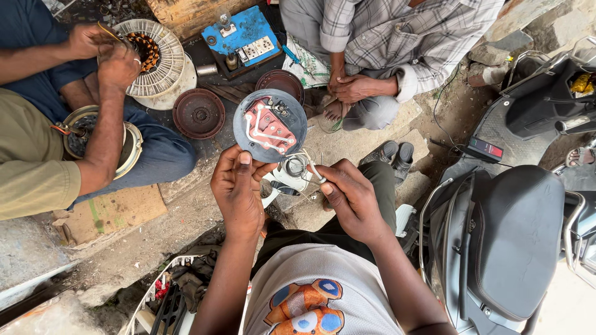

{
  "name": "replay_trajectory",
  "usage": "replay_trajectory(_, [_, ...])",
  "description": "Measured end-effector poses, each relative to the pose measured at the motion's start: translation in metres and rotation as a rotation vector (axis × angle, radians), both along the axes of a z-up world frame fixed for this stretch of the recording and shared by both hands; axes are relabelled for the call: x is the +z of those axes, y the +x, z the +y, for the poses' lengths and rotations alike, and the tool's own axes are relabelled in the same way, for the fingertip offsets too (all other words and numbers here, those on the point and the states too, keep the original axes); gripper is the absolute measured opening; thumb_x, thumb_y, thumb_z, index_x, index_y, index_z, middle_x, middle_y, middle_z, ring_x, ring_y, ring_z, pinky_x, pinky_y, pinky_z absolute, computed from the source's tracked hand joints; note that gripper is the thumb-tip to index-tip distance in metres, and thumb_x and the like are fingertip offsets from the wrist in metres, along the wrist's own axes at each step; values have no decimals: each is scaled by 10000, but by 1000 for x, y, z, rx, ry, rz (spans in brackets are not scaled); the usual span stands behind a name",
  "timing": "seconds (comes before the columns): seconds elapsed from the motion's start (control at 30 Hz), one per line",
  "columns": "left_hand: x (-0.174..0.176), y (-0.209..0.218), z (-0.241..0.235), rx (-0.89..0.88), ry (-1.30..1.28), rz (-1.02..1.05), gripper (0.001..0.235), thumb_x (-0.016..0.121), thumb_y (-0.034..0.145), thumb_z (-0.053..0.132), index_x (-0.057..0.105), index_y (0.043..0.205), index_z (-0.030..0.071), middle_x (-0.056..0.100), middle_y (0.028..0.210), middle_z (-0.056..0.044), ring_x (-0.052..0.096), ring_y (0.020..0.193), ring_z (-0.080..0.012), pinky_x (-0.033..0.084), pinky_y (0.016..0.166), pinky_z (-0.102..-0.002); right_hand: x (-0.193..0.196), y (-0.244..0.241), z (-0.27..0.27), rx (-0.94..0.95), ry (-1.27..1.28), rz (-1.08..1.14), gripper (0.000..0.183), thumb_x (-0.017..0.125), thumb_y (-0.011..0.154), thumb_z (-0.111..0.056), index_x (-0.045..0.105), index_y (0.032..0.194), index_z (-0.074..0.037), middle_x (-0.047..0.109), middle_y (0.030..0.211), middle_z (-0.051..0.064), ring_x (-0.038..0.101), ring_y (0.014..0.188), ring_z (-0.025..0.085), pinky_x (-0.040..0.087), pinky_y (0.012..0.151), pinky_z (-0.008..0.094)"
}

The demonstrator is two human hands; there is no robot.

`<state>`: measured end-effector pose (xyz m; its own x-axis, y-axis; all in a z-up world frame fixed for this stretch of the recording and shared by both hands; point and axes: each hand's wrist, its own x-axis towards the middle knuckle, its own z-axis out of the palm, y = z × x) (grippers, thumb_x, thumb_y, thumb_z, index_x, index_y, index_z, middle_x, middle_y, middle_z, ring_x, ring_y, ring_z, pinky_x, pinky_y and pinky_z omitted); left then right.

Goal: The person strips insulation from wires and connects them to a small circular electrical component using a pair of scissors. Another person assists by holding a larger motor housing nearby. The work is performed on the ground in a cluttered outdoor repair area.

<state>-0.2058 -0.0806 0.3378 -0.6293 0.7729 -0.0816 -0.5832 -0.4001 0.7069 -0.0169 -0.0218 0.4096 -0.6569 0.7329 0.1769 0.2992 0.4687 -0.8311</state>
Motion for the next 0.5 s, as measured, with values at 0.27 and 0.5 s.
replay_trajectory(0.27, [0,0,1,-3,-9,16,266,610,1073,165,617,1206,-65,722,1029,-151,742,925,-194,650,857,-385,3,-2,7,41,-20,2,299,545,1087,-143,650,1307,30,548,937,68,616,719,117,516,652,271])
replay_trajectory(0.5, [1,-2,3,-28,-24,38,276,621,1071,179,621,1193,-68,717,1018,-152,742,911,-188,657,854,-379,4,-4,10,63,-76,3,302,536,1075,-108,650,1310,43,539,944,75,606,668,103,504,615,258])
